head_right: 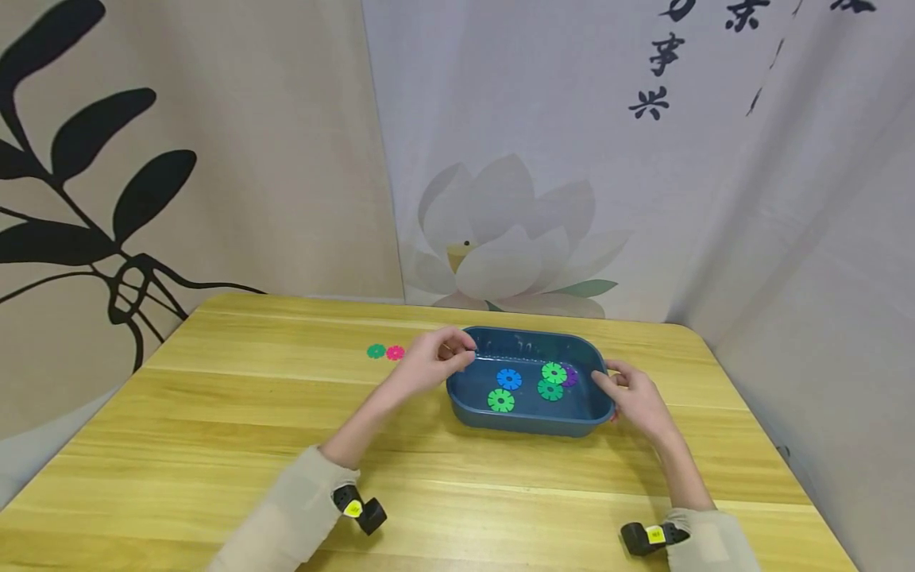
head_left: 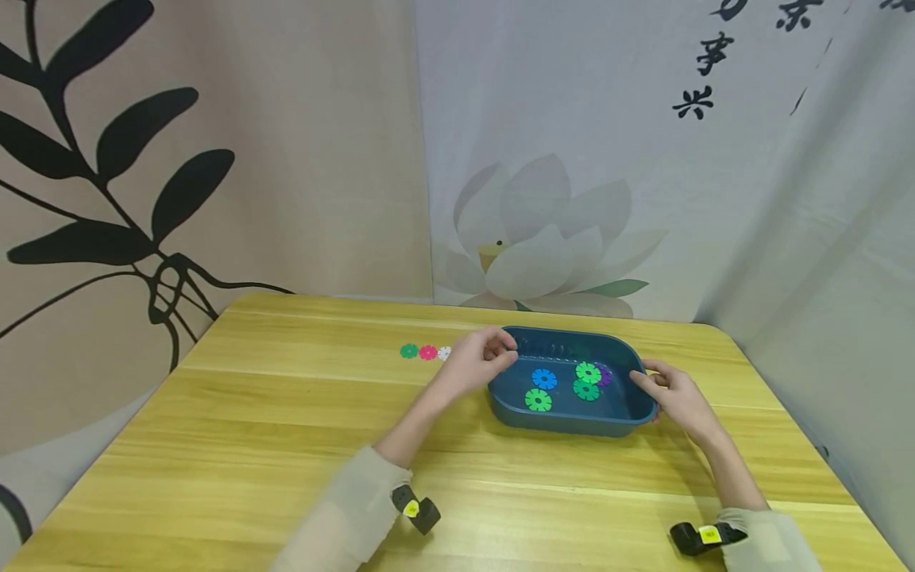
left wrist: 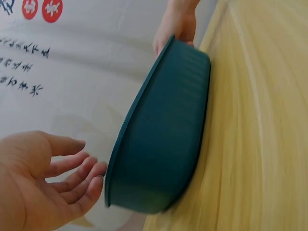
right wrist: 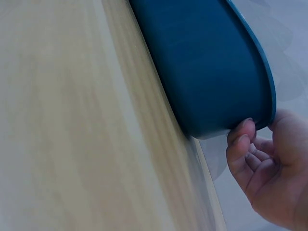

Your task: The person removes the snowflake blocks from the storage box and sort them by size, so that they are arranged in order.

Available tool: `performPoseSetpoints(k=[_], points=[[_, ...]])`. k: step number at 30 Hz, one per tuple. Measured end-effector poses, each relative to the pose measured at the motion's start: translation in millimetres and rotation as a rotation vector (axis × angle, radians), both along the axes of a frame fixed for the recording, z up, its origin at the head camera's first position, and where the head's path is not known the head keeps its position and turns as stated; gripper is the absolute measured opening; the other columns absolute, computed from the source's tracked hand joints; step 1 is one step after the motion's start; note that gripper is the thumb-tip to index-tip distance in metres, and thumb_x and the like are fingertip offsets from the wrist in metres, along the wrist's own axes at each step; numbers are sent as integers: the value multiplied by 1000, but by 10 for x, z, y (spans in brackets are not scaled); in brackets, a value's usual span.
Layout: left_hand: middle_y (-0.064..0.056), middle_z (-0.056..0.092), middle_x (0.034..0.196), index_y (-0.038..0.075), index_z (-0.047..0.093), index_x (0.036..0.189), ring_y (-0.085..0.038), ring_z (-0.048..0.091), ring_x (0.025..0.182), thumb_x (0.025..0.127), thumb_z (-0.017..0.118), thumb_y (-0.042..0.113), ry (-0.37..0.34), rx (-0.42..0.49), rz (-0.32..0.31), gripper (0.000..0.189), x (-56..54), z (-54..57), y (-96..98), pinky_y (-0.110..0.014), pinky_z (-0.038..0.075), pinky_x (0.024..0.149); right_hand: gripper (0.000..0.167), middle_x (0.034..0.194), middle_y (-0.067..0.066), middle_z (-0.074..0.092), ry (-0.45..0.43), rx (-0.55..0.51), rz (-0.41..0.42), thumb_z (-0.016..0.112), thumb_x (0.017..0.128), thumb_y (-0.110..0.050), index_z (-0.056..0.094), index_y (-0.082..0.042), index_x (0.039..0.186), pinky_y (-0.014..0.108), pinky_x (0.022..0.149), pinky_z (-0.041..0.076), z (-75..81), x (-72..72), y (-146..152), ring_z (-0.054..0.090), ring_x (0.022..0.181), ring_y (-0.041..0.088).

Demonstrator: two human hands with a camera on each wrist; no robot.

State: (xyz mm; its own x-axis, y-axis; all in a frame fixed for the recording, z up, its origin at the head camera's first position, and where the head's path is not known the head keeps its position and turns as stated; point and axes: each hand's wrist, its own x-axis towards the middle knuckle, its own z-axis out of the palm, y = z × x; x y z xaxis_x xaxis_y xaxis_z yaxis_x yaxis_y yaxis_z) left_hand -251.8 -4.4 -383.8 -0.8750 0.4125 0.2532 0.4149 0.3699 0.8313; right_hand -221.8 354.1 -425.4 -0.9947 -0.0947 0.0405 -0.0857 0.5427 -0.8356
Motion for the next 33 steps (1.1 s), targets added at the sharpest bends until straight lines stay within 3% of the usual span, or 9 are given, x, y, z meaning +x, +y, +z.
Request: performPoseSetpoints(k=[4, 11, 19, 27, 33], points=[[-6, 65, 91, -1, 66, 111, -16, 57, 78, 98, 66, 9, -17, 4, -48, 16, 19, -21, 140, -23, 51, 72, 59, 93, 19, 64, -3, 7, -5, 57, 105, -33, 42, 7, 146, 36, 54, 54, 6, -1, 1, 58, 54, 28], [-2, 65, 91, 3, 67, 111, -13, 58, 77, 98, 64, 8, -58, -35, -58, 15, 32, -84, 370, -23, 50, 70, 60, 91, 19, 63, 1, 10, -6, 57, 104, -33, 42, 7, 145, 36, 54, 53, 11, -4, 2, 57, 52, 28], [0, 64, 86, 4, 67, 111, -13, 57, 71, 97, 66, 9, -199, -42, -58, 14, -5, -171, 584, -26, 45, 63, 59, 95, 21, 64, 4, 19, -9, 57, 105, -32, 41, 9, 145, 37, 54, 54, 6, -3, -6, 57, 52, 30], [-3, 63, 96, 2, 67, 111, -15, 57, 79, 95, 70, 10, -271, -192, -27, 18, -63, -207, 720, -27, 48, 67, 59, 93, 20, 65, 9, 22, -8, 57, 105, -33, 42, 9, 144, 36, 54, 53, 8, 1, -15, 58, 53, 31], [-5, 65, 103, 7, 70, 111, -15, 54, 77, 88, 76, 2, -276, -372, -11, 25, -56, -201, 771, -28, 47, 67, 59, 93, 19, 64, 12, 21, -3, 56, 105, -32, 41, 10, 144, 36, 53, 54, 8, 1, -11, 58, 53, 30]])
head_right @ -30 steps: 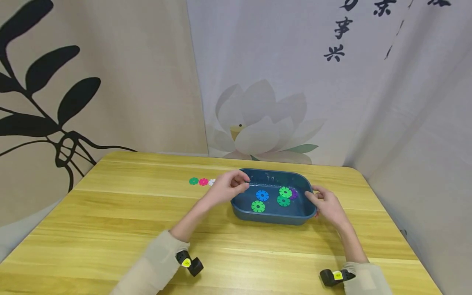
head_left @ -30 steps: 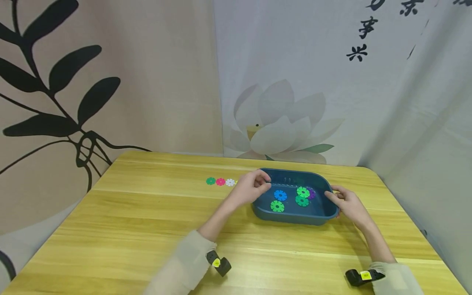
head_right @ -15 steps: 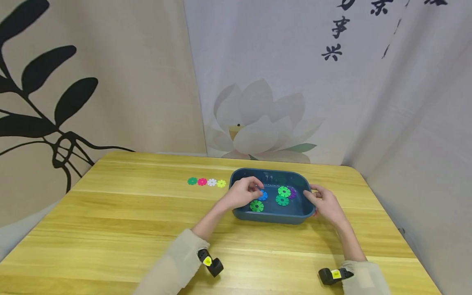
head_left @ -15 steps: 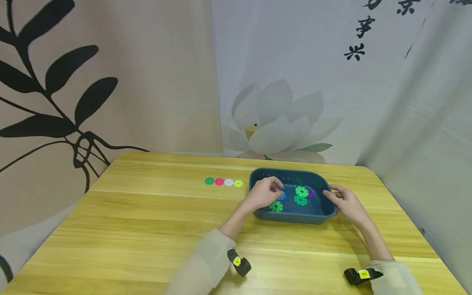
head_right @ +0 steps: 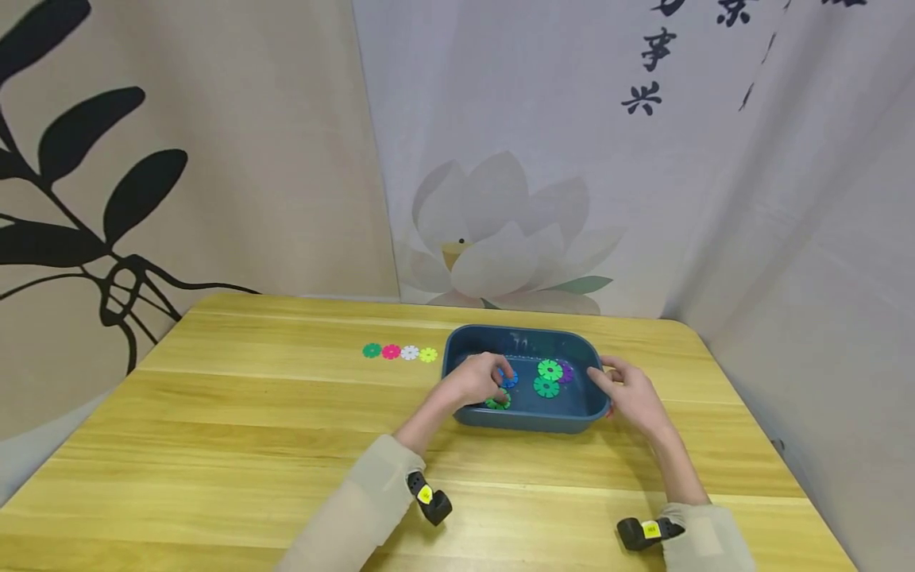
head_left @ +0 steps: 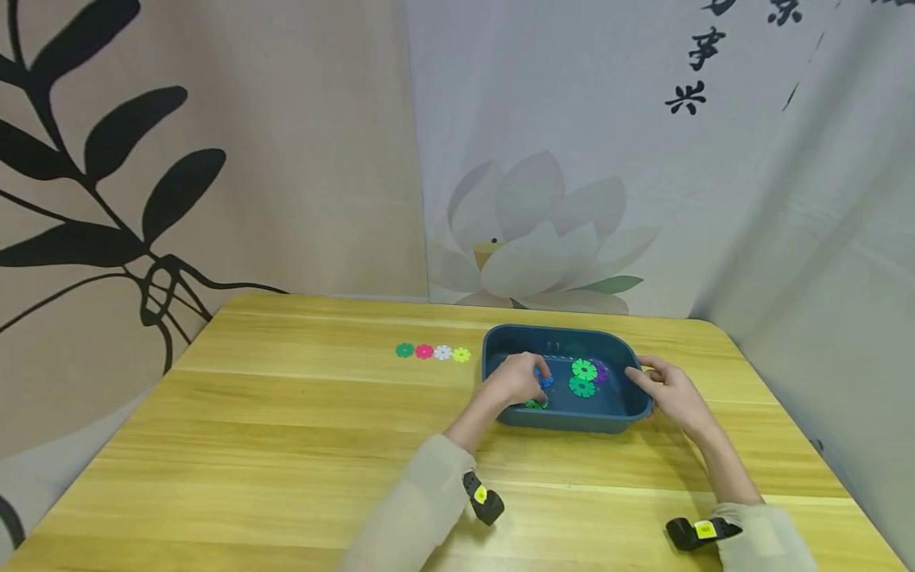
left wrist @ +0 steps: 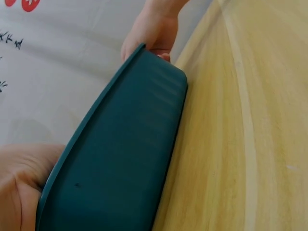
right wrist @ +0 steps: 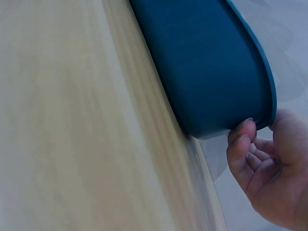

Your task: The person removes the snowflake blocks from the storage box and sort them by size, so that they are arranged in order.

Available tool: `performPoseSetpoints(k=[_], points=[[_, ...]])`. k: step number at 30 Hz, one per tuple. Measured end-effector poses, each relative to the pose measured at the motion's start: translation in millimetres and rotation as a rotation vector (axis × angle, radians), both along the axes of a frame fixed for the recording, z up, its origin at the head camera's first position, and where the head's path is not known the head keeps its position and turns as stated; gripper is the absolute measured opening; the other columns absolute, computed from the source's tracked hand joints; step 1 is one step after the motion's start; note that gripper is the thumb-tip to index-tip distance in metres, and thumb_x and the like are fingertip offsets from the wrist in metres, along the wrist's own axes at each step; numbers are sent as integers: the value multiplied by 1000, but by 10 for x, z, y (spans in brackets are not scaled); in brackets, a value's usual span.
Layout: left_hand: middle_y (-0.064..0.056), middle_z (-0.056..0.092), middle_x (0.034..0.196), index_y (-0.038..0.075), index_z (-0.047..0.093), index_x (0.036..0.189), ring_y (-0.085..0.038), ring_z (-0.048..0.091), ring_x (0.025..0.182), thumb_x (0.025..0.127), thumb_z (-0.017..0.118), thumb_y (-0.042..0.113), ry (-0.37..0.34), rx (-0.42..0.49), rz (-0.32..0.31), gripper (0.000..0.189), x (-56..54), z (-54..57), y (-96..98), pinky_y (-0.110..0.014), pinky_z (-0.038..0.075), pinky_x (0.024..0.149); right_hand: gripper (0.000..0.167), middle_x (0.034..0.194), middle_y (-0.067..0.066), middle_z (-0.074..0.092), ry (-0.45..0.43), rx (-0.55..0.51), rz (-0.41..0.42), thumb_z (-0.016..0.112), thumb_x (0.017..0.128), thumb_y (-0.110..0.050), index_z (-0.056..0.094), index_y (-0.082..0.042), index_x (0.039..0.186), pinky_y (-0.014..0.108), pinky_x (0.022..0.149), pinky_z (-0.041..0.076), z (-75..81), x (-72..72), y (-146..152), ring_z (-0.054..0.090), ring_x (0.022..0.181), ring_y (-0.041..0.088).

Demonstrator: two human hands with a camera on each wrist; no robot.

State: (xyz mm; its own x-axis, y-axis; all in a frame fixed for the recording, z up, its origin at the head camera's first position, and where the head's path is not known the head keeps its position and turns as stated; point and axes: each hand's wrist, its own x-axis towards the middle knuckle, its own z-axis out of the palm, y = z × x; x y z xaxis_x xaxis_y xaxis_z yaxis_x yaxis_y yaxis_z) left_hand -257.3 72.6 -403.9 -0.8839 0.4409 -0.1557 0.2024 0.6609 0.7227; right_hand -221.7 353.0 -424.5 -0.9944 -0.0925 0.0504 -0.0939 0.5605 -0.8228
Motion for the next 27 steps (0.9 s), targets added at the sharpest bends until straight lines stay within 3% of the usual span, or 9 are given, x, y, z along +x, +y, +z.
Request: performPoseSetpoints(k=[2, 5, 8, 9, 12, 17, 19, 22, 27], points=[[-5, 66, 111, 10, 71, 109, -16, 53, 78, 87, 75, -1, 10, -68, -13, 25, 7, 0, 11, -27, 45, 65, 59, 94, 20, 64, 0, -2, 0, 56, 105, -32, 42, 10, 144, 36, 53, 54, -6, 0, 2, 58, 53, 30], [-6, 63, 130, 14, 72, 104, -18, 57, 95, 89, 72, -2, 16, -143, -24, 22, 18, -5, 24, -28, 44, 66, 58, 94, 21, 64, 1, -2, 1, 57, 105, -31, 43, 9, 143, 36, 53, 53, -16, 2, 1, 58, 53, 30], [-6, 57, 141, 15, 72, 99, -19, 54, 109, 88, 73, -2, 20, -147, -17, 20, 20, -14, 30, -28, 45, 69, 58, 93, 21, 64, 5, 0, 3, 57, 105, -32, 43, 10, 143, 36, 53, 53, -16, 5, -1, 58, 53, 29], [-6, 58, 139, 15, 71, 97, -19, 54, 109, 87, 74, -2, 18, -131, -11, 19, 19, -15, 30, -28, 45, 69, 58, 93, 21, 64, 5, -1, 2, 57, 105, -32, 43, 10, 144, 36, 53, 53, -15, 5, -2, 58, 53, 29], [-5, 64, 129, 11, 70, 93, -16, 58, 88, 88, 69, -7, 1, -44, 4, 18, 19, -20, 24, -26, 43, 63, 58, 92, 20, 64, 7, -2, 2, 56, 105, -32, 42, 10, 144, 36, 53, 53, -16, 2, 2, 58, 53, 30], [-4, 66, 94, 7, 70, 93, -13, 52, 58, 93, 63, -7, -14, 64, 9, 16, 16, -24, 2, -26, 37, 54, 58, 92, 20, 63, 5, -2, 1, 57, 105, -32, 43, 9, 144, 37, 54, 53, -14, -3, 2, 58, 53, 31], [-2, 62, 83, 8, 71, 94, -12, 50, 60, 92, 70, -1, 12, 73, 6, 9, 11, -25, -3, -25, 40, 57, 59, 91, 20, 63, 4, -3, -1, 57, 105, -32, 43, 9, 143, 37, 54, 54, -13, 0, 1, 58, 53, 31], [1, 59, 80, 9, 72, 95, -11, 52, 70, 89, 78, 8, 56, 96, 7, 8, 7, -22, -13, -26, 47, 66, 58, 89, 20, 63, 5, -5, 0, 57, 105, -32, 44, 9, 143, 36, 54, 54, -13, 3, 1, 58, 53, 30], [2, 63, 85, 7, 73, 97, -11, 58, 77, 93, 74, 10, 125, 183, -17, 6, 11, -32, -36, -25, 51, 69, 56, 88, 19, 62, 8, -4, -2, 57, 105, -31, 44, 8, 143, 36, 54, 54, -9, 4, -4, 58, 53, 29]])
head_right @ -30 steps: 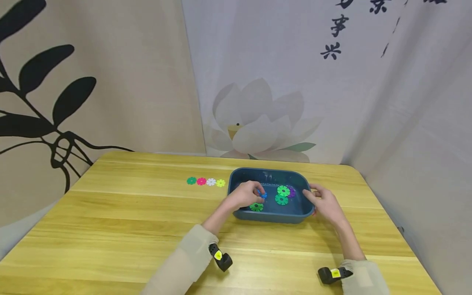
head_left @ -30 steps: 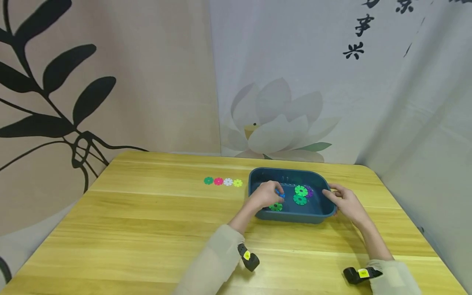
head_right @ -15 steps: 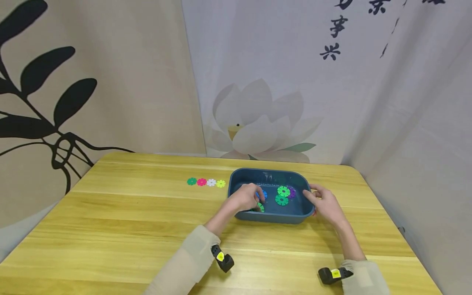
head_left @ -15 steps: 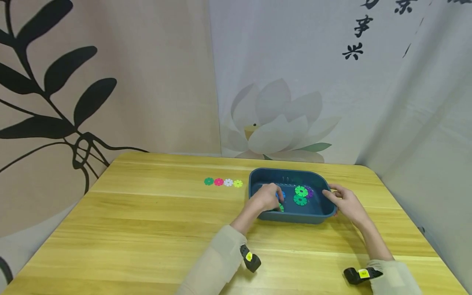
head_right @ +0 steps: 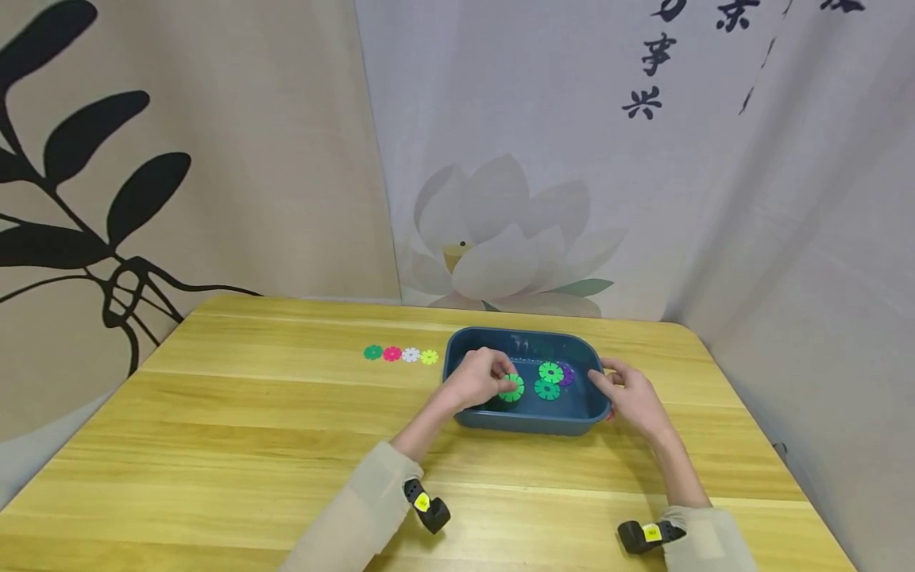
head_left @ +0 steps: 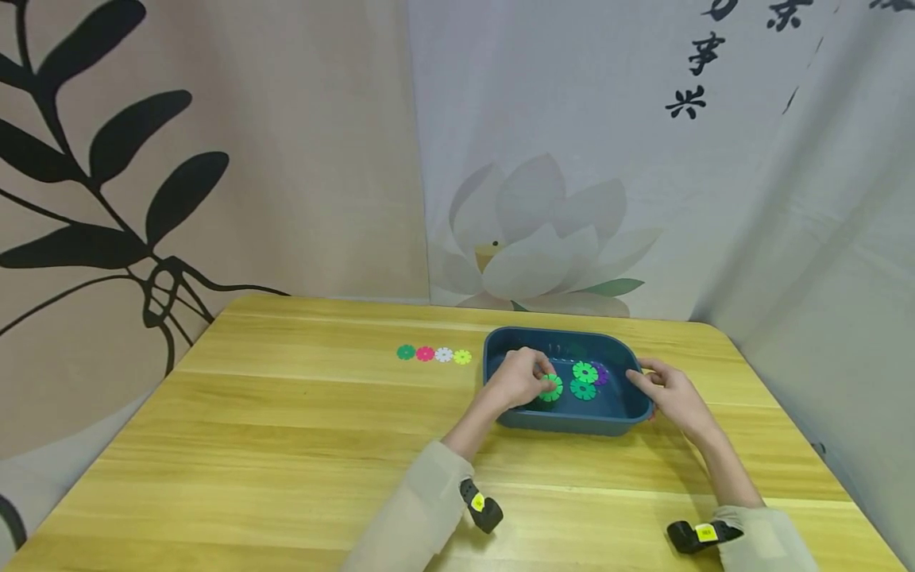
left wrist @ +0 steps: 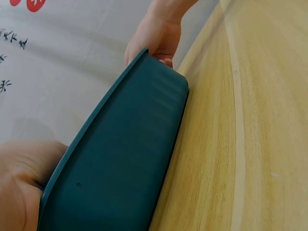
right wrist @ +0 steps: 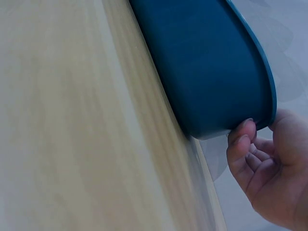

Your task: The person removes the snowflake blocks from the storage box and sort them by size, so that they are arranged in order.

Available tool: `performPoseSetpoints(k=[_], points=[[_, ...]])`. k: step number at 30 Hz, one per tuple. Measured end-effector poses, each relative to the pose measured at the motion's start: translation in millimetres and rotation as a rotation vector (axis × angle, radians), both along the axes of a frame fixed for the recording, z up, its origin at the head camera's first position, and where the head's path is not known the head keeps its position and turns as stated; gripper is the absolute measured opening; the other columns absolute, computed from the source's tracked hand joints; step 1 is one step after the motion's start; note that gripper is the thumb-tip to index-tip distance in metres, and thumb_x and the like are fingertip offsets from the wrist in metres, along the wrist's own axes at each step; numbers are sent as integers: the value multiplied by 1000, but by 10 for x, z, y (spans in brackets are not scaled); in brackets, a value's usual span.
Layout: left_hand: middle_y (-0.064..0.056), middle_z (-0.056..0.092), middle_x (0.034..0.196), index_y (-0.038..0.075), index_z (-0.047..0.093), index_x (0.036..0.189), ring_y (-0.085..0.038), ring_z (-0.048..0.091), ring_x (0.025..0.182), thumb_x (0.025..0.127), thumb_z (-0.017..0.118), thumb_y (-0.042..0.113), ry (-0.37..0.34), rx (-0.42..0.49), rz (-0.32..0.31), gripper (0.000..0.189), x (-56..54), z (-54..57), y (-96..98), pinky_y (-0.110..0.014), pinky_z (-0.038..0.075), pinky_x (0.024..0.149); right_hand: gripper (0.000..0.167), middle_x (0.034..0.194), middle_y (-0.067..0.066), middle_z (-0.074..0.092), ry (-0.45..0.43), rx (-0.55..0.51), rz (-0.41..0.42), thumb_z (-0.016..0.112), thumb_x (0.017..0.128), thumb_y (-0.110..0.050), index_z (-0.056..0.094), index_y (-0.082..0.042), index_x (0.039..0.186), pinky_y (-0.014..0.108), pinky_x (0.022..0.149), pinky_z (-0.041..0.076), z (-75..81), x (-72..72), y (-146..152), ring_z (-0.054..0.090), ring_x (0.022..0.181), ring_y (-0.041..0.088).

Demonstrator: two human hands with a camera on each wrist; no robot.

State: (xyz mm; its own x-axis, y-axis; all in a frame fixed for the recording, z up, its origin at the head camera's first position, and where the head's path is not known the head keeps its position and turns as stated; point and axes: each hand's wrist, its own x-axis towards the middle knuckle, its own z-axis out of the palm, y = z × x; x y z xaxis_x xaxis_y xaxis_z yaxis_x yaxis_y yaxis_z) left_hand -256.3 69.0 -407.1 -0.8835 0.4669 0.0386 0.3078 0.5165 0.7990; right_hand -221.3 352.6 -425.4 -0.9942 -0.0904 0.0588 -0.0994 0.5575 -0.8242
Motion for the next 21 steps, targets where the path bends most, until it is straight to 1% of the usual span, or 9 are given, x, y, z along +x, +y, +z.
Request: performPoseSetpoints(k=[4, 10, 16, 21], points=[[3, 64, 84, 7, 71, 98, -8, 57, 73, 94, 72, 10, 60, 66, -14, 5, 11, 5, -21, -21, 50, 66, 58, 89, 19, 62, -4, 5, -7, 57, 105, -32, 43, 8, 144, 36, 55, 54, 3, -2, 1, 58, 53, 28], [2, 66, 85, 7, 70, 102, -7, 58, 71, 96, 70, 9, 140, 145, -22, 6, 30, 57, -66, -20, 50, 65, 60, 91, 20, 63, -2, 10, -7, 57, 105, -34, 42, 9, 144, 37, 55, 54, 1, 2, 0, 58, 54, 29], [-3, 67, 94, 6, 68, 109, -11, 61, 78, 97, 66, 3, 199, 214, -45, 13, 33, 129, -154, -21, 50, 71, 60, 92, 20, 63, -1, 21, -11, 56, 105, -34, 42, 9, 144, 36, 56, 55, -4, 2, 4, 58, 54, 29], [-6, 66, 96, 4, 67, 111, -14, 60, 80, 96, 64, -1, 224, 241, -41, 16, 31, 196, -262, -22, 51, 74, 60, 91, 19, 62, -2, 26, -15, 56, 105, -35, 42, 8, 144, 36, 56, 54, -5, -2, 1, 58, 54, 28]])
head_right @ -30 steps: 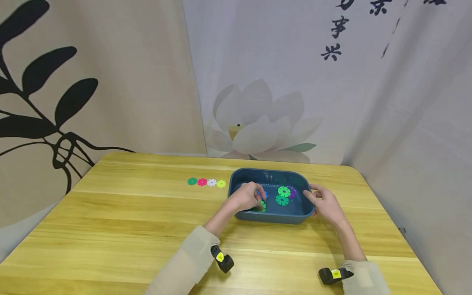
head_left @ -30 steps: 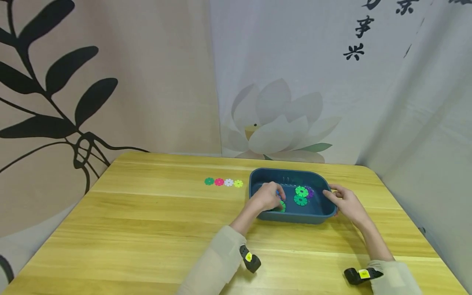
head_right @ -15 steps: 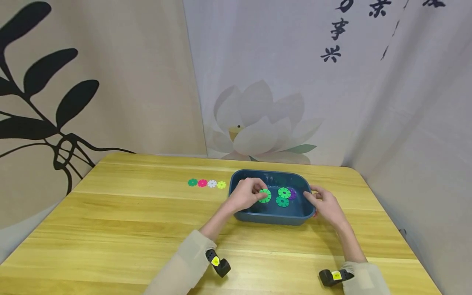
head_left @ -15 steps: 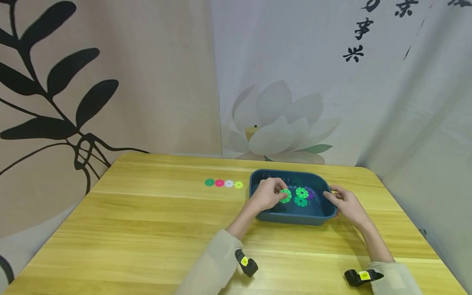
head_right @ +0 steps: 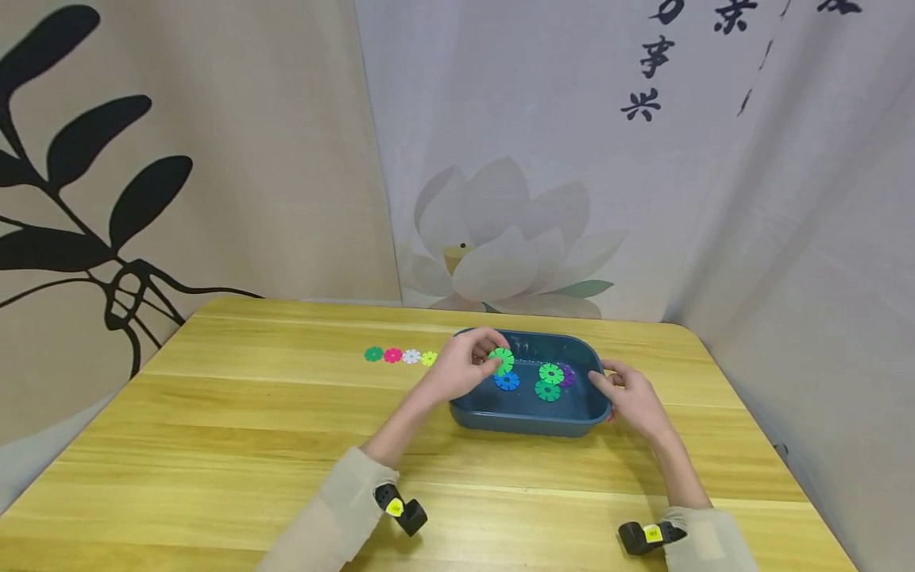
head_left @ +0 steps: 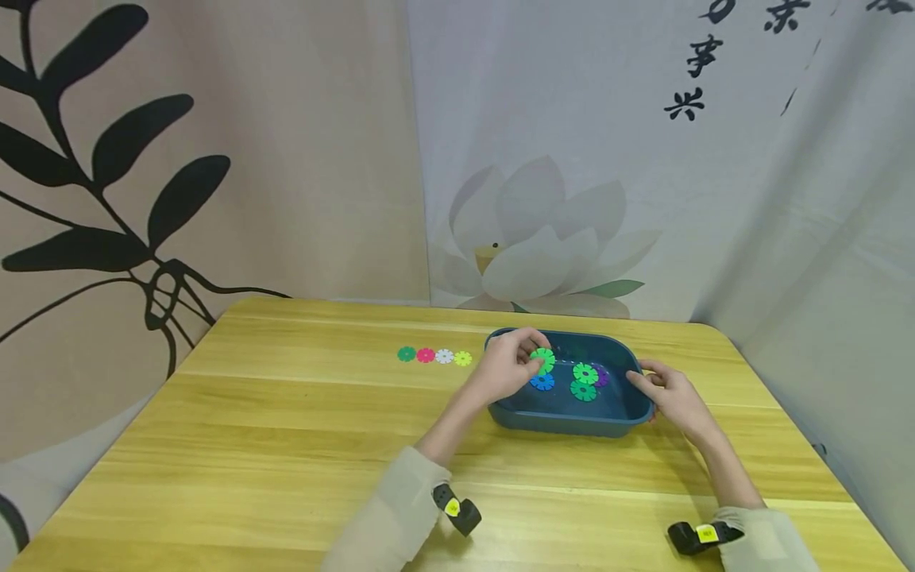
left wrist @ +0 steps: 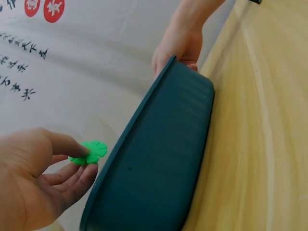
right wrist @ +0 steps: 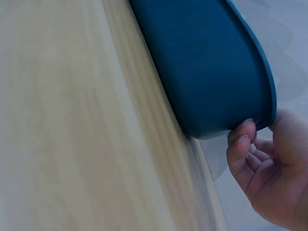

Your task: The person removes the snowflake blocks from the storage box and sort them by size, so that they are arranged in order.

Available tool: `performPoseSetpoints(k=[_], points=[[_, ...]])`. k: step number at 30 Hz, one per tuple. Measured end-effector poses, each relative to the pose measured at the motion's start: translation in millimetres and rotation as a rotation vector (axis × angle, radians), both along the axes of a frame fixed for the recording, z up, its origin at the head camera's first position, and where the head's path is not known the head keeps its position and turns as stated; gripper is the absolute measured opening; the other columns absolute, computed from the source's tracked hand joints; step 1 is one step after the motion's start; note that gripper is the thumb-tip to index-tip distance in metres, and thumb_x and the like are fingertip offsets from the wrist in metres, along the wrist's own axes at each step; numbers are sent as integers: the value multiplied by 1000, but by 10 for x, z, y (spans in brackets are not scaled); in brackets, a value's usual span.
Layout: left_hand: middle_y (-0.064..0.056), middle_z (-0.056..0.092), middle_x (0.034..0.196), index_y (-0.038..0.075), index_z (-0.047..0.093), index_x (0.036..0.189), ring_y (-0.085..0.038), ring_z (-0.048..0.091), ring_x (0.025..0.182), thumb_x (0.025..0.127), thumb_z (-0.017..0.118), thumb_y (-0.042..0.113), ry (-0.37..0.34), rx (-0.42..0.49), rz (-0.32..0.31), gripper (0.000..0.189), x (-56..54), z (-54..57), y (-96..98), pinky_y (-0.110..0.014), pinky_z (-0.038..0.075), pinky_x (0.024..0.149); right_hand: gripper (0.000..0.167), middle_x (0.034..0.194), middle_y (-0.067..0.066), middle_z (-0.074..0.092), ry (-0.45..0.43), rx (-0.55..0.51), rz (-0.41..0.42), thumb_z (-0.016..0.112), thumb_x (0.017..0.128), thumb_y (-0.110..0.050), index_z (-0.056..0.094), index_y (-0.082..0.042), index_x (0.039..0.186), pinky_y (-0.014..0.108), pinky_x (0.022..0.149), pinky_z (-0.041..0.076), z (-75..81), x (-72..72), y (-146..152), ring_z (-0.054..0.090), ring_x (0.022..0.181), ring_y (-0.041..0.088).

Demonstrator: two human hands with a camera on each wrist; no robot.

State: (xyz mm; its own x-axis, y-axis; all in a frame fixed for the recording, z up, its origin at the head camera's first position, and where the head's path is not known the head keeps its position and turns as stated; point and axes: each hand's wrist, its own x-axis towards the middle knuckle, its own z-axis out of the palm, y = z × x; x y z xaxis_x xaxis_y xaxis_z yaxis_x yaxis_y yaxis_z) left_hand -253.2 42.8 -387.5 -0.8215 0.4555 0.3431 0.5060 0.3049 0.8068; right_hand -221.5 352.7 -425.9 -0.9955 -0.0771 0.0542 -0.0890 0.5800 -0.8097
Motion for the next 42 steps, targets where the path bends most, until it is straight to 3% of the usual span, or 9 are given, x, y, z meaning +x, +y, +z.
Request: performPoseSetpoints(k=[9, 22, 42], points=[[-6, 64, 93, 5, 64, 109, -16, 60, 80, 94, 66, -1, -45, 75, 53, 16, -43, 44, -243, -25, 53, 76, 59, 88, 18, 62, 0, -12, 8, 57, 105, -33, 42, 9, 144, 36, 55, 54, -3, -2, 4, 58, 54, 29], [-9, 64, 92, 4, 63, 109, -23, 62, 84, 90, 67, -3, -64, 151, 186, 21, -154, -29, -682, -32, 54, 75, 60, 86, 17, 62, -1, -3, 5, 56, 105, -34, 42, 9, 144, 34, 54, 53, -12, -6, 3, 58, 53, 28], [-14, 63, 99, -1, 58, 111, -25, 61, 90, 90, 66, -4, -140, 158, 305, 23, -261, -173, -1261, -28, 54, 77, 58, 83, 15, 60, -3, 0, 5, 56, 105, -33, 43, 9, 144, 34, 55, 52, 2, 3, -9, 57, 54, 27]])
